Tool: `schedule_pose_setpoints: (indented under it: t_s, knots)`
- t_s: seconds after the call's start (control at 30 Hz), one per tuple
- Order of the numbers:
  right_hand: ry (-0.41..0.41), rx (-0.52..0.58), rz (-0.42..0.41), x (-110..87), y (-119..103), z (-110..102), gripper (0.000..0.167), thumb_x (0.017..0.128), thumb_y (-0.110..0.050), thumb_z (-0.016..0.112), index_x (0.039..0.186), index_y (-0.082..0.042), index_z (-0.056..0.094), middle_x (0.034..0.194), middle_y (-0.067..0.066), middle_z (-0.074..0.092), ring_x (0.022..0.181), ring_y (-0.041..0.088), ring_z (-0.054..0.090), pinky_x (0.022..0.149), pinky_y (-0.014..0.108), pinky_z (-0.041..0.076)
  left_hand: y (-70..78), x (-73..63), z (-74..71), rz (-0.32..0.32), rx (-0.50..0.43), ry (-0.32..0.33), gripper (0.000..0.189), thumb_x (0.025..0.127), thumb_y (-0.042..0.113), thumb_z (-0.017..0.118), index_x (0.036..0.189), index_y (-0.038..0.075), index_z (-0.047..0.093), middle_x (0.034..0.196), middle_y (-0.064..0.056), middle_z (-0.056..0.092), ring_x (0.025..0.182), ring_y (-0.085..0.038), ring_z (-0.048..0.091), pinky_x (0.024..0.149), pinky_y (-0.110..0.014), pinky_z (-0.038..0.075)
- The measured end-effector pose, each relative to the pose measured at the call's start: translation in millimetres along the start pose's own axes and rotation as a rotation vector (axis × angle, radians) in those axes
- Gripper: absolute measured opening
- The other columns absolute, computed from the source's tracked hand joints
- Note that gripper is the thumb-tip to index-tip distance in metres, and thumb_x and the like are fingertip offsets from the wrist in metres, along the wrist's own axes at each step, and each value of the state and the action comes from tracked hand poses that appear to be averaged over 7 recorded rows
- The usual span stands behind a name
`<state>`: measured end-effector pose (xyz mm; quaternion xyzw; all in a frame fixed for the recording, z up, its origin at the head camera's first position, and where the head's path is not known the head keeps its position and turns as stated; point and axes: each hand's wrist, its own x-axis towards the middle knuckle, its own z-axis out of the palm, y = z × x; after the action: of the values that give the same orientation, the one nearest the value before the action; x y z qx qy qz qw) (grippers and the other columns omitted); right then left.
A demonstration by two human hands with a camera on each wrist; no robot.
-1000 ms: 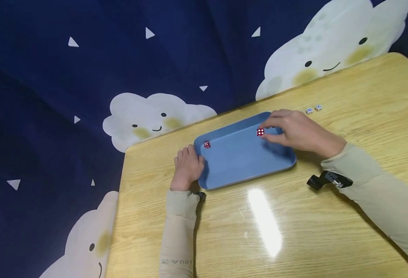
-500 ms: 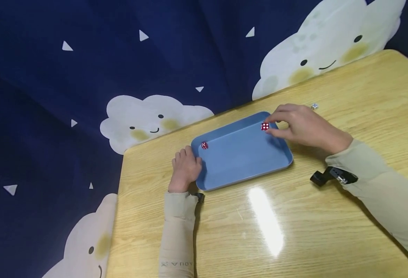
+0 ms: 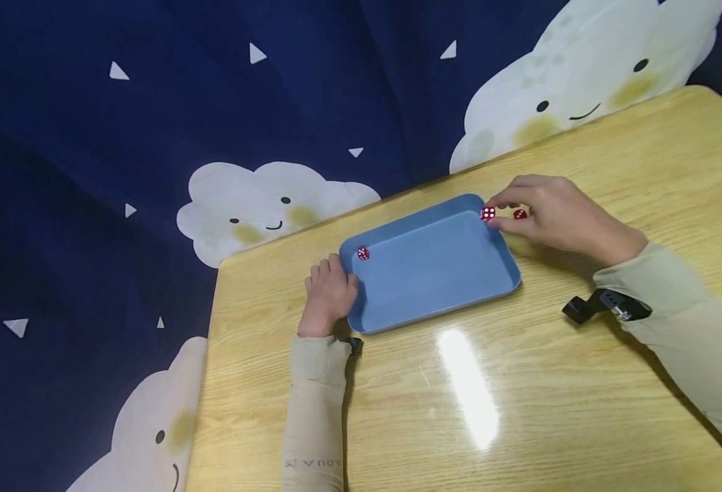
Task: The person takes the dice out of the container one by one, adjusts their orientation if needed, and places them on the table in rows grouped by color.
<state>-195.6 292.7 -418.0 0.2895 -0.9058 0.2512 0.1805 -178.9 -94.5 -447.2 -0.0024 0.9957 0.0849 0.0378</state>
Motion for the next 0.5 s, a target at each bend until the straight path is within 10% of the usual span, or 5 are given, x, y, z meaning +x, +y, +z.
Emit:
schedule_pose_setpoints:
  t_s: [0.5]
  knots:
    - [-0.021,-0.008,0.131,-7.4,26.5,-7.3,0.022,0.092,-0.026,0.077,0.109,-0.013,0.080,0.105,0.011,0.077,0.092,0.027,0.071,0.078,0.047,0.052,1.1,0.8,0.8,0.006,0.001,0.012,0.045,0.102,0.027,0.037,0.137,-0.001,0.041,0.130,-0.023,0.050,0.117,-0.040,0.043,0.099,-0.051,0.035]
